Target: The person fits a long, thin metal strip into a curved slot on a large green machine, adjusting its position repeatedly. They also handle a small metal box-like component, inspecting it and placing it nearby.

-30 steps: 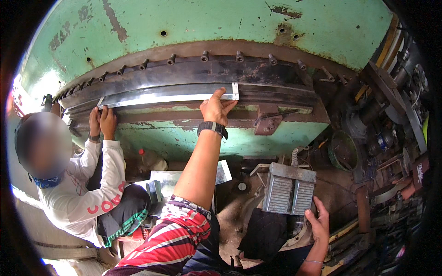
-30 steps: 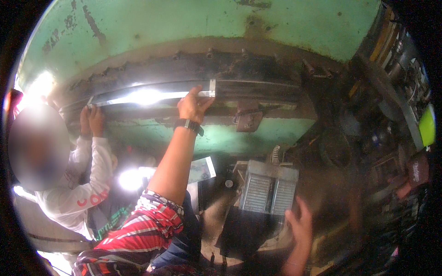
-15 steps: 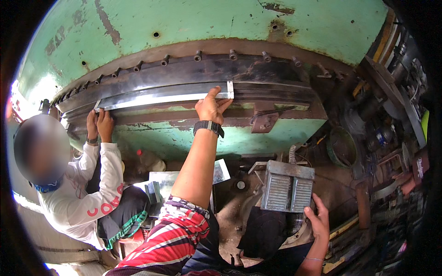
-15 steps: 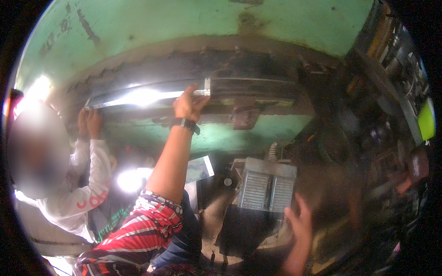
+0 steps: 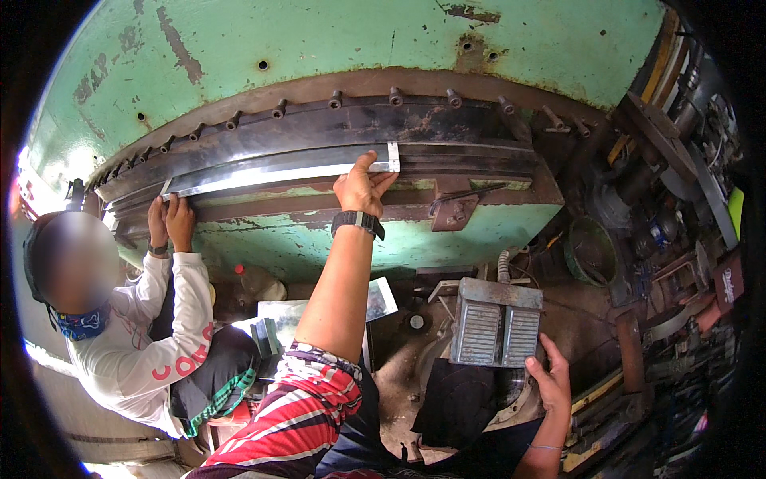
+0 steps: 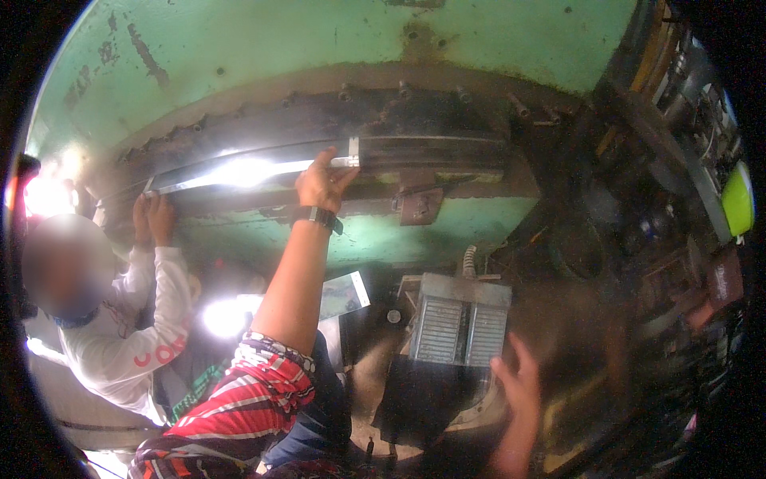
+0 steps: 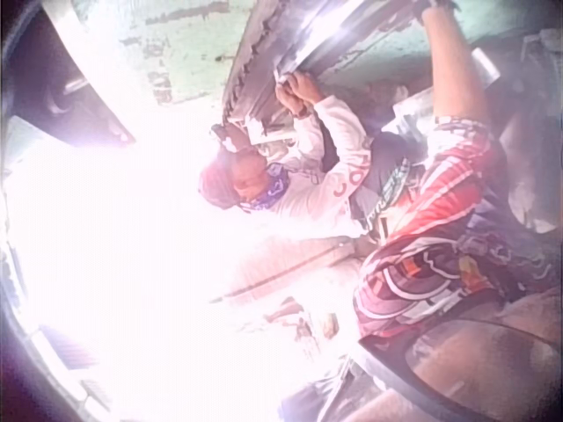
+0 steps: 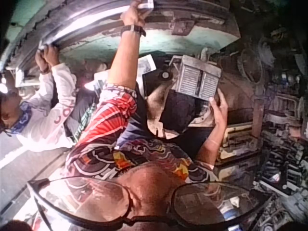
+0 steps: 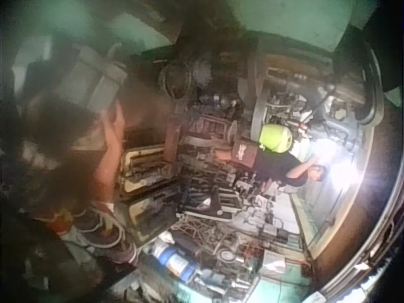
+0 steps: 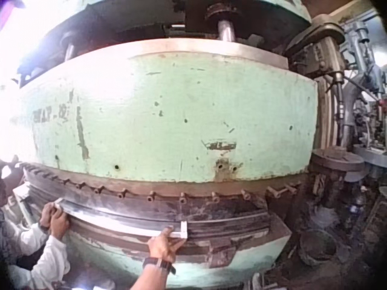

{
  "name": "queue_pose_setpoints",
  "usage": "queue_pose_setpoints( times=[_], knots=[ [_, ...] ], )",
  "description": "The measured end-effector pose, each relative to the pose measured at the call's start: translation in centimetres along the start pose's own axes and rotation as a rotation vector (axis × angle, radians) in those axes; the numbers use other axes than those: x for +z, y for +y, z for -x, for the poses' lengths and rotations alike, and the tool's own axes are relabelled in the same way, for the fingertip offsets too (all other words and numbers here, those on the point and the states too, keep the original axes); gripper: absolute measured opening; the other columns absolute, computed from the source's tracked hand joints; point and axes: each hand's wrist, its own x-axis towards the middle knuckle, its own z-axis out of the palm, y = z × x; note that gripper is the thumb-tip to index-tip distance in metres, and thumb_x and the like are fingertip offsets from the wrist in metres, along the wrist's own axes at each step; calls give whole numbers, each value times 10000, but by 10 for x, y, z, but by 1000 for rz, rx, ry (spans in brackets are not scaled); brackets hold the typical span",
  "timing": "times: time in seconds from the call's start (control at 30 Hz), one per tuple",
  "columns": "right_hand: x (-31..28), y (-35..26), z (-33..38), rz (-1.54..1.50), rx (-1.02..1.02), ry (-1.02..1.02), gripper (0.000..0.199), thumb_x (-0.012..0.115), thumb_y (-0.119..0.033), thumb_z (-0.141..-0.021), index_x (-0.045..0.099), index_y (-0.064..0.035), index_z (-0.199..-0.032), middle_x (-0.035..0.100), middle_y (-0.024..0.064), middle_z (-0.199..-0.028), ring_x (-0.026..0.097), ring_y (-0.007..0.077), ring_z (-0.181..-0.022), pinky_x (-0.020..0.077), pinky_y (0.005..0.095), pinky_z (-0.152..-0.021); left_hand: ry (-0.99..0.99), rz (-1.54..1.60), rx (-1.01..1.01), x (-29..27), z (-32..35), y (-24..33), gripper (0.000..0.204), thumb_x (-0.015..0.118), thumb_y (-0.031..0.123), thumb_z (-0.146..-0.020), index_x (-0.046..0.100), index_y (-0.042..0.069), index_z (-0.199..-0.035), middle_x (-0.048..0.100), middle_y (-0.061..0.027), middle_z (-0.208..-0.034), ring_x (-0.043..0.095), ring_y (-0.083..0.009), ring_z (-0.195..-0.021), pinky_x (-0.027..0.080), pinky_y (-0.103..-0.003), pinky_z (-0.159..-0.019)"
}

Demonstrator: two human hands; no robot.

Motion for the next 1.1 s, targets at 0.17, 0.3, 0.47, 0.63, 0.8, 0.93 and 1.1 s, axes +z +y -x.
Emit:
queue_pose_setpoints(
  times=[0.17,0.3,0.47,0.63,0.8,0.93,1.1],
  knots=[
    [1,-5,1,8,3,6,762,790,-218,-828,481,30,-1480,496,237,-1509,426,346,-1432,282,460,-1206,10,-22,7,2,2,0,442,625,88,-962,479,-169,-1291,447,-301,-1285,600,-428,-1076,615,-527,-930],
    [1,-3,0,-13,3,4,772,790,-229,-829,474,29,-1485,497,238,-1508,426,346,-1432,288,460,-1203,25,-19,3,2,1,1,431,644,75,-950,486,-169,-1269,434,-299,-1288,597,-417,-1070,626,-535,-915],
    [0,-2,1,-15,-4,-2,780,785,-240,-834,465,30,-1492,495,238,-1510,425,347,-1433,290,459,-1202,30,1,1,3,0,0,425,666,48,-933,486,-168,-1251,433,-290,-1276,595,-405,-1054,634,-547,-904],
    [1,-2,1,-22,8,1,782,780,-240,-831,464,38,-1490,494,242,-1509,426,346,-1432,290,459,-1201,23,16,-4,0,-1,1,429,666,41,-933,474,-166,-1255,445,-273,-1250,599,-400,-1037,636,-545,-900],
    [1,-2,1,-33,-1,-3,783,778,-247,-828,466,49,-1484,493,249,-1506,427,350,-1429,286,458,-1203,39,10,-6,3,2,1,420,663,35,-930,476,-163,-1251,453,-272,-1240,600,-396,-1027,638,-547,-888],
    [-1,2,0,-11,-3,0,780,775,-249,-828,469,54,-1479,495,252,-1501,429,353,-1426,282,459,-1204,14,6,2,2,2,0,409,658,36,-928,485,-160,-1242,465,-271,-1224,604,-392,-1012,642,-538,-880],
    [-1,4,-4,8,-34,12,770,783,-254,-834,480,65,-1465,534,213,-1455,463,313,-1374,312,430,-1177,46,6,-7,2,-2,-1,393,662,66,-927,526,-145,-1229,511,-265,-1167,630,-388,-971,651,-528,-859]
  ],
)
